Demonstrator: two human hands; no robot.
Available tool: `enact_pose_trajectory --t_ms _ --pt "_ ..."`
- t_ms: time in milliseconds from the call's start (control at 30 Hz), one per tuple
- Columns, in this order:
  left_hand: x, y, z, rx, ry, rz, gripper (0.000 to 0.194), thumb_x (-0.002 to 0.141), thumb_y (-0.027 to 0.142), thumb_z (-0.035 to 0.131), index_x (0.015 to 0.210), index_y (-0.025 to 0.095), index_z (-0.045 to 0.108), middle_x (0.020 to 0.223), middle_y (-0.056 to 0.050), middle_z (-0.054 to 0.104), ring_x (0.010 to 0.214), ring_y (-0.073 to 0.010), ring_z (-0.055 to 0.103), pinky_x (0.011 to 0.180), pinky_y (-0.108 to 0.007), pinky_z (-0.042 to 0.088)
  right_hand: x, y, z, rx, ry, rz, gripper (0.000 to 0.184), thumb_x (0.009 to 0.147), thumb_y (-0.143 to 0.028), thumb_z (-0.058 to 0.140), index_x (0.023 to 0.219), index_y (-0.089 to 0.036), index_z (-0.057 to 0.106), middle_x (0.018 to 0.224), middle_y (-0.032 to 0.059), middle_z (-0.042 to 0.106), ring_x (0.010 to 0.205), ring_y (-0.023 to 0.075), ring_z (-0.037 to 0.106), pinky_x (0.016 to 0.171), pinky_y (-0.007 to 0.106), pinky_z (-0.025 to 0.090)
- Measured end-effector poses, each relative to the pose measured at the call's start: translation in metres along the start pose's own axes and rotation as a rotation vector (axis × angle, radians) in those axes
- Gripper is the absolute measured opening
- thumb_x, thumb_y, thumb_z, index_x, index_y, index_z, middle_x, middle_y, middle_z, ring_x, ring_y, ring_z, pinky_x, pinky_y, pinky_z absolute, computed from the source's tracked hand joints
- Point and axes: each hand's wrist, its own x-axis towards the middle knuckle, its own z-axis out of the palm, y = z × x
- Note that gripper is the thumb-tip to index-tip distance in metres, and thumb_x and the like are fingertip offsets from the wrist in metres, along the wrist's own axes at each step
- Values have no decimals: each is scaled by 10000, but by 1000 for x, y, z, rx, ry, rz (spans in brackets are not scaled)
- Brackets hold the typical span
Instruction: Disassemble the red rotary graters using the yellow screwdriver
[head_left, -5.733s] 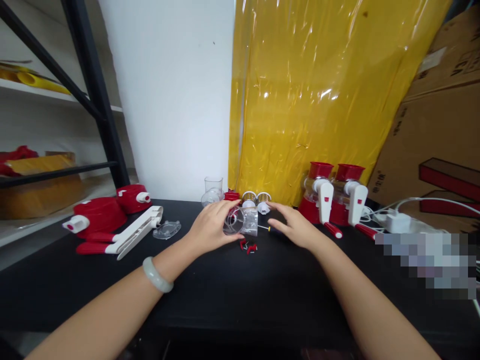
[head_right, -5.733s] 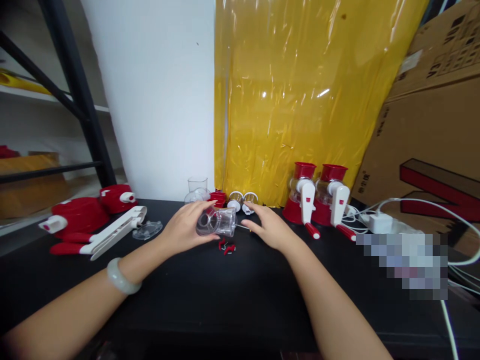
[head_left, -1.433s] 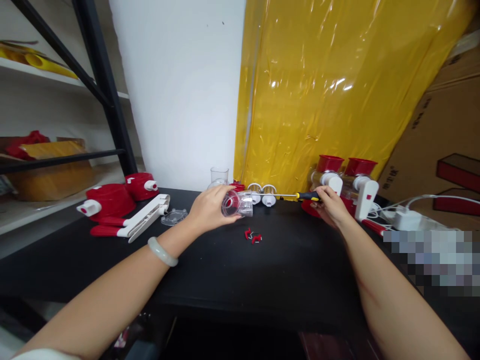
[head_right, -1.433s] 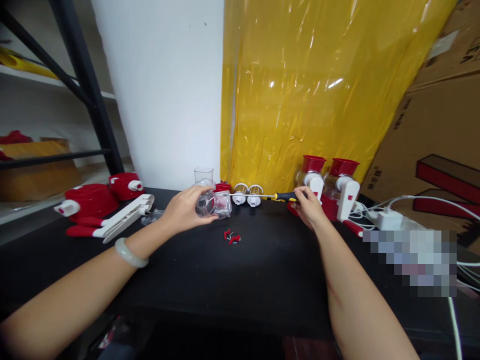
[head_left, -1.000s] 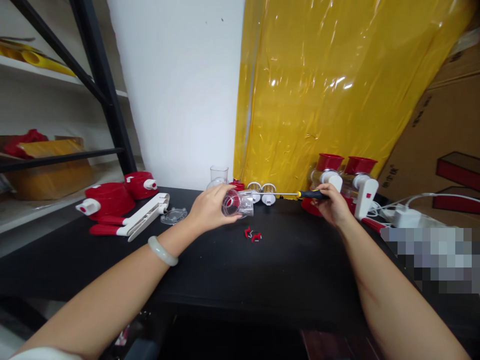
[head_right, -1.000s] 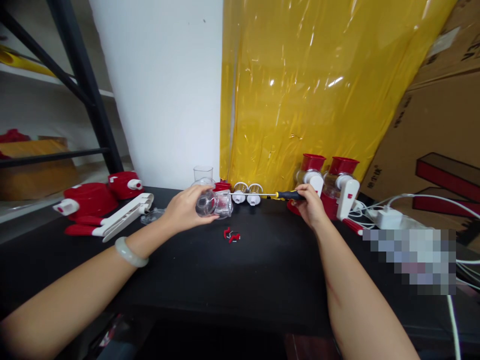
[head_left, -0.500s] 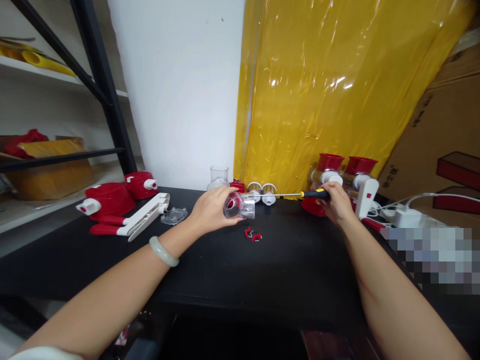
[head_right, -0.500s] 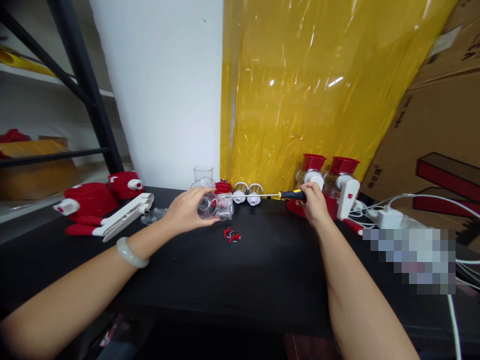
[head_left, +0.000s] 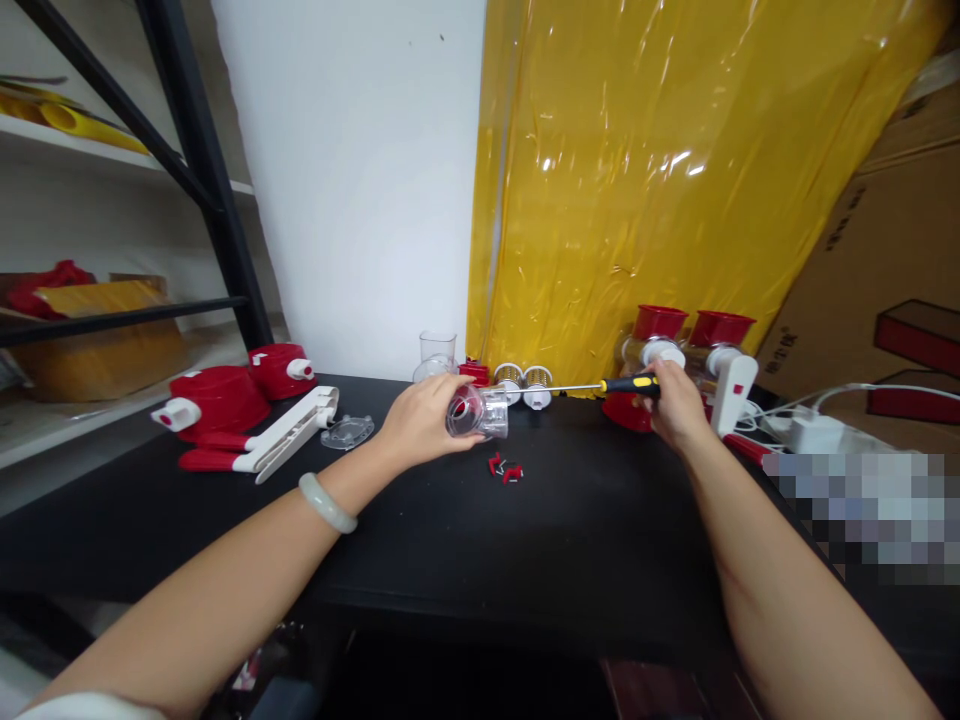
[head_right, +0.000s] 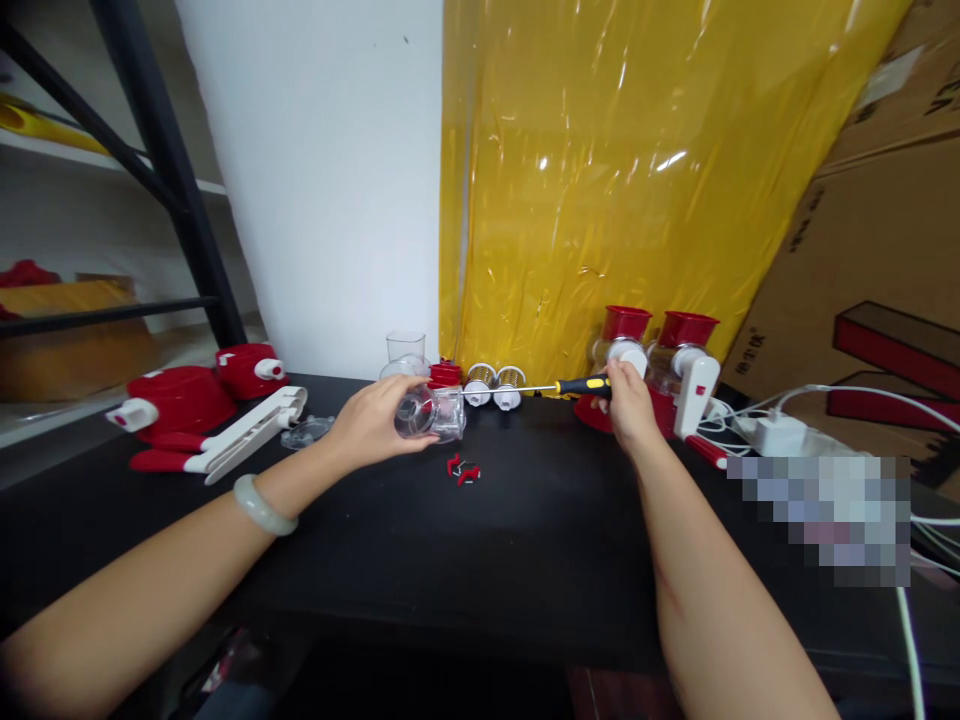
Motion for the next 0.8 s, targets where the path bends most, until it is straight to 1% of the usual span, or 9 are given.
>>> enact_pose_trajectory --t_ms 67,167,267,400,500,600,667,700,800 --pt "0 0 0 3 -3 -5 671 684 510 710 1241 204 495 1200 -118 614 1071 -319 602 890 -465 497 0 1 1 -23 23 16 321 725 -522 663 713 -235 520 479 -73 419 351 75 343 338 229 292" --pt "0 1 0 -7 -7 -5 676 685 509 709 1246 197 496 1181 -115 622 1062 -313 605 892 -461 495 -2 -5 2 85 32 52 262 668 -400 710 733 -242 512 551 -74 483 399 77 405 370 221 373" --pt "0 2 -1 -16 -12 5 679 687 511 709 1249 192 501 1168 -116 625 1054 -308 606 885 -455 498 -6 -13 3 256 -21 100 194 631 -294 679 743 -246 529 610 -59 529 492 102 495 440 238 459" --pt "-1 4 -1 -1 -13 11 685 689 531 706 1248 193 501 1171 -116 625 1050 -304 610 879 -446 501 -10 -21 1 383 -116 133 146 623 -277 651 728 -243 557 651 -37 561 572 130 556 502 275 512" --pt "-1 3 0 8 -7 8 684 690 535 707 1245 196 497 1184 -112 625 1062 -304 608 891 -448 498 -10 -19 1 356 -107 109 207 688 -411 654 691 -227 558 606 -20 557 527 128 546 448 253 477" --pt "0 2 0 -1 0 8 682 689 519 712 1249 199 490 1205 -110 618 1086 -308 599 909 -453 492 -8 -15 2 248 -62 85 373 751 -568 613 654 -215 545 444 -49 441 353 79 384 354 220 378" --pt "0 1 1 -2 4 6 682 687 514 715 1248 199 489 1205 -113 618 1086 -310 599 904 -453 493 -8 -13 3 175 -54 89 344 743 -522 660 653 -215 534 392 -84 367 300 53 281 334 209 345" --pt "0 0 1 1 5 5 681 687 515 715 1247 198 489 1202 -114 619 1082 -310 600 899 -452 495 -8 -12 4 156 -53 92 303 729 -462 691 655 -216 531 386 -93 354 295 49 268 333 206 342" --pt "0 0 1 10 2 8 675 691 522 710 1241 198 492 1196 -110 621 1069 -306 605 889 -449 498 -8 -12 3 176 -62 82 190 693 -307 692 654 -221 527 397 -91 363 320 61 308 352 204 360"
